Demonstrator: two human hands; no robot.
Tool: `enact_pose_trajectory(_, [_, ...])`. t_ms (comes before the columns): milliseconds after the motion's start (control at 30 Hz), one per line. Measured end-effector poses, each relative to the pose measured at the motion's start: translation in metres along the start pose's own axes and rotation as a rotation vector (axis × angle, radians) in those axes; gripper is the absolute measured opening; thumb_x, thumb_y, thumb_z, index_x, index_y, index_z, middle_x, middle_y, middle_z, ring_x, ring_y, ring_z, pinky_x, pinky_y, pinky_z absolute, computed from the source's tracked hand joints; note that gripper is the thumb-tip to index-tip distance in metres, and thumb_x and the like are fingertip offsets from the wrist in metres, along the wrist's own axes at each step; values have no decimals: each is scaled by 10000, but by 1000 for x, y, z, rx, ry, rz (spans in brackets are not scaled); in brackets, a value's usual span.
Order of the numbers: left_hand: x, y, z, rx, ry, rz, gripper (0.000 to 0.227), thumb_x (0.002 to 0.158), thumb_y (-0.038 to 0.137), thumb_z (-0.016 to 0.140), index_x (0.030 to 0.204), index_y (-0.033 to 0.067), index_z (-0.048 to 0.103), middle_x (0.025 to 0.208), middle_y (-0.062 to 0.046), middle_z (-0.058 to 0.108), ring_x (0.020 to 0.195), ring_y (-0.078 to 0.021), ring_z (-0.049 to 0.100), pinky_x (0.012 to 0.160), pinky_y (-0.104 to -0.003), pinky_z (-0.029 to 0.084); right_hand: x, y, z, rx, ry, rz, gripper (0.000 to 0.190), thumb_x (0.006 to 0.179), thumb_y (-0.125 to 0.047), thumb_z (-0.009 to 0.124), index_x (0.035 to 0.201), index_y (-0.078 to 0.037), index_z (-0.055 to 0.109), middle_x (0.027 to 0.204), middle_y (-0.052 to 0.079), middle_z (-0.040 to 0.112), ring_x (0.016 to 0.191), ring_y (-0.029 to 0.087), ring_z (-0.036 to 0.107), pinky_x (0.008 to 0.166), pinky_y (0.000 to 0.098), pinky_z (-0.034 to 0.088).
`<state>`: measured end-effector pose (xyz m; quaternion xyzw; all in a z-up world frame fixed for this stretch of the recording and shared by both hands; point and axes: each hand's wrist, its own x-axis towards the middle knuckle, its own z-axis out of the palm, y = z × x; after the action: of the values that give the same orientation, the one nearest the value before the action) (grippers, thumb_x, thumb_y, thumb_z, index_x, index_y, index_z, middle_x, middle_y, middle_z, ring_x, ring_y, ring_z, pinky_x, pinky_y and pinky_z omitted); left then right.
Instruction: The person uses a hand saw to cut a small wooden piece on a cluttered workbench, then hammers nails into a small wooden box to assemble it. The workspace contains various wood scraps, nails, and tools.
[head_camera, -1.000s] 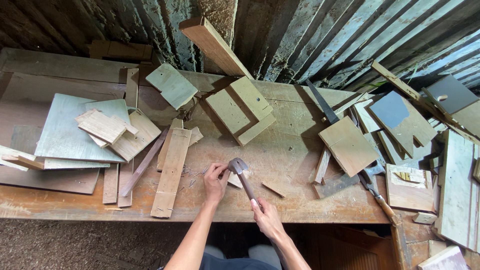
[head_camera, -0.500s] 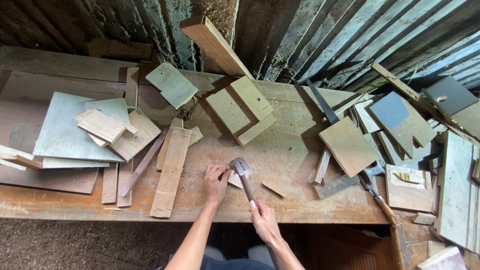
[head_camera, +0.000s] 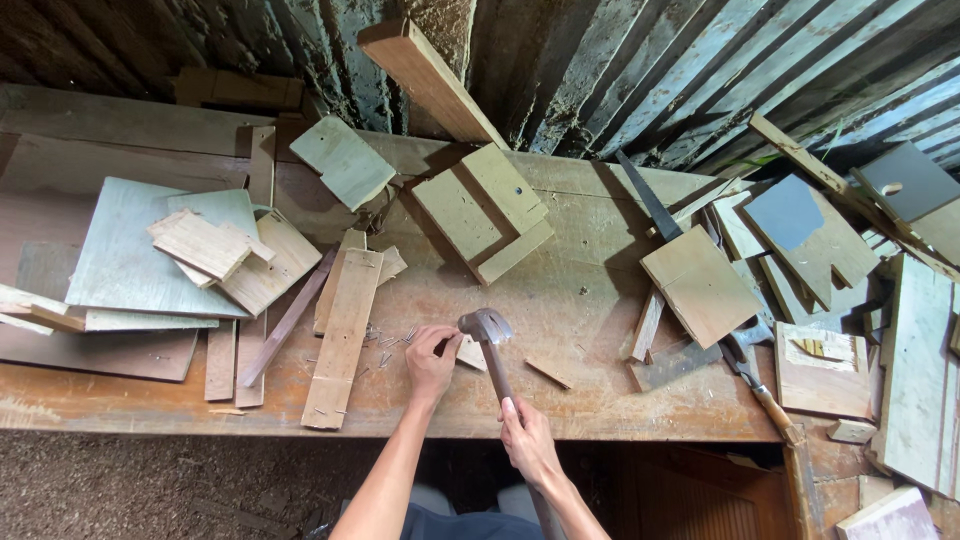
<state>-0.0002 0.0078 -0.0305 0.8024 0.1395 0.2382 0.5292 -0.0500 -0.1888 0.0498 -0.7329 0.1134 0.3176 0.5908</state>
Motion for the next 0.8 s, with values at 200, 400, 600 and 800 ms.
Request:
enact_pose_trajectory(200, [6, 7, -1, -10, -22, 0, 114, 800, 53, 791, 902, 15, 760, 935, -99, 769, 886, -267, 717, 801, -346, 550, 4, -3, -4, -54, 30, 40, 432, 1017, -445, 497, 867, -52, 595, 542, -3, 440, 415, 94, 391, 379, 286, 322])
enact_pose_trajectory(400, [5, 10, -5, -5, -37, -41, 127, 805, 75, 791, 918, 23, 765, 947, -97, 769, 880, -256, 726, 791, -340, 555, 5, 0, -5, -207, 32, 72, 489, 1009, -498, 476, 879, -45, 607, 559, -8, 483, 451, 94, 454, 424, 296, 399])
enact_pose_trajectory(600, [4, 14, -8, -30, -50, -21, 130, 838, 110, 788, 946, 37, 781, 970, -91, 768, 927, -255, 722, 817, -344, 551, 6, 0, -11, -34, 37, 62, 472, 1013, -484, 486, 890, -41, 596, 570, -4, 429, 443, 109, 372, 398, 312, 314])
enact_pose_trajectory(800, [4, 9, -7, -8, -65, 4, 130, 824, 93, 779, 929, 19, 762, 982, -94, 763, 943, -269, 715, 841, -351, 547, 6, 0, -10, -264, 54, -25, 491, 1006, -488, 482, 836, -45, 610, 561, 8, 523, 470, 110, 482, 460, 316, 407])
